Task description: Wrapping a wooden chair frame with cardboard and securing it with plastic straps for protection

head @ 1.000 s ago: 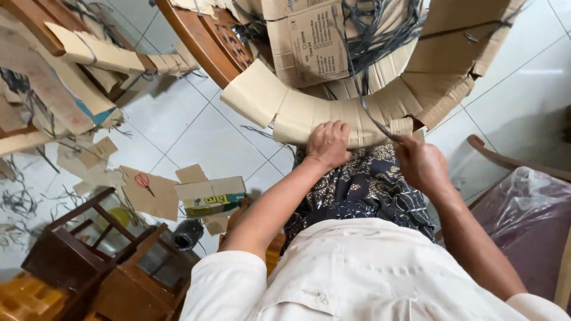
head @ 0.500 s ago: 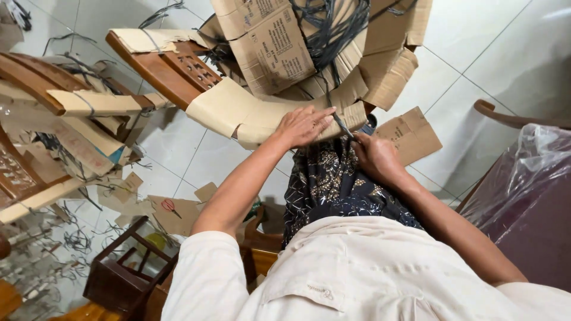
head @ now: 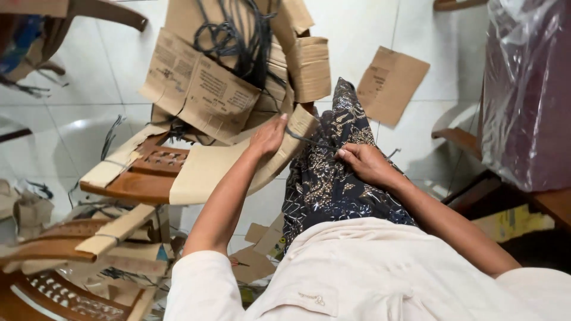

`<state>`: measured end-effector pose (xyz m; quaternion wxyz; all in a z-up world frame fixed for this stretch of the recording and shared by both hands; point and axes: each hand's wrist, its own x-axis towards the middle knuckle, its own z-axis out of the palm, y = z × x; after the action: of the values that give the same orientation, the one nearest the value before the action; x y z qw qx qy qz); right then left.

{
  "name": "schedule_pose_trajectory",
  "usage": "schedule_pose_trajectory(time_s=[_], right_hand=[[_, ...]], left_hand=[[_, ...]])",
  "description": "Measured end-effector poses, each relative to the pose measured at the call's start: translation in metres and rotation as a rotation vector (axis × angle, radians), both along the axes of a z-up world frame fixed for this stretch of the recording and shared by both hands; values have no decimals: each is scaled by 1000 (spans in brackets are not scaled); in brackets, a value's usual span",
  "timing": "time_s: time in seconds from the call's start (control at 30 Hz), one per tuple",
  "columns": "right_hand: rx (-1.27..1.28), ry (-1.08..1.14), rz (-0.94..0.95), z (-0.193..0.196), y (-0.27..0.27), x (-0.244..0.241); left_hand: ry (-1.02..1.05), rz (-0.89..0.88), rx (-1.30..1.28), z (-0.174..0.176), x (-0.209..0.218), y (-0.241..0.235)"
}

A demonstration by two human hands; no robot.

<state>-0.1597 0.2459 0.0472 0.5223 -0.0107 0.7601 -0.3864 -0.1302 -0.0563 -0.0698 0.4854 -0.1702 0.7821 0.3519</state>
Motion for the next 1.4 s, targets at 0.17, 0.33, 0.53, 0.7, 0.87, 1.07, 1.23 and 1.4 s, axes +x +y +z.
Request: schedule_pose_trajectory(time_s=[0.17, 0.33, 0.53, 0.7, 0.87, 1.07, 1.23, 1.4], right_hand=[[-61, -143, -243, -44, 16, 32], [-136, -260, -421, -84, 21, 66], [-158, -378, -510, -91, 29, 66], [-149, -404, -498, -101, 31, 67], [-163, -421, -465, -105, 25, 67], [-160, -426, -429, -131, 11, 77], [-141, -449, -446, -166, -11, 87], [-121, -351, -508, -211, -47, 67]], left_hand=[[-49, 86, 14, 0, -22, 6], [-11, 190, 52, -51, -18, 13], [-278, 470, -120, -67, -36, 65], [-244, 467, -122, -93, -24, 72], [-181, 485, -117, -111, -13, 62], [-103, 517, -97, -121, 4, 46], [-25, 541, -90, -143, 15, 33], [50, 570, -102, -156, 27, 10]])
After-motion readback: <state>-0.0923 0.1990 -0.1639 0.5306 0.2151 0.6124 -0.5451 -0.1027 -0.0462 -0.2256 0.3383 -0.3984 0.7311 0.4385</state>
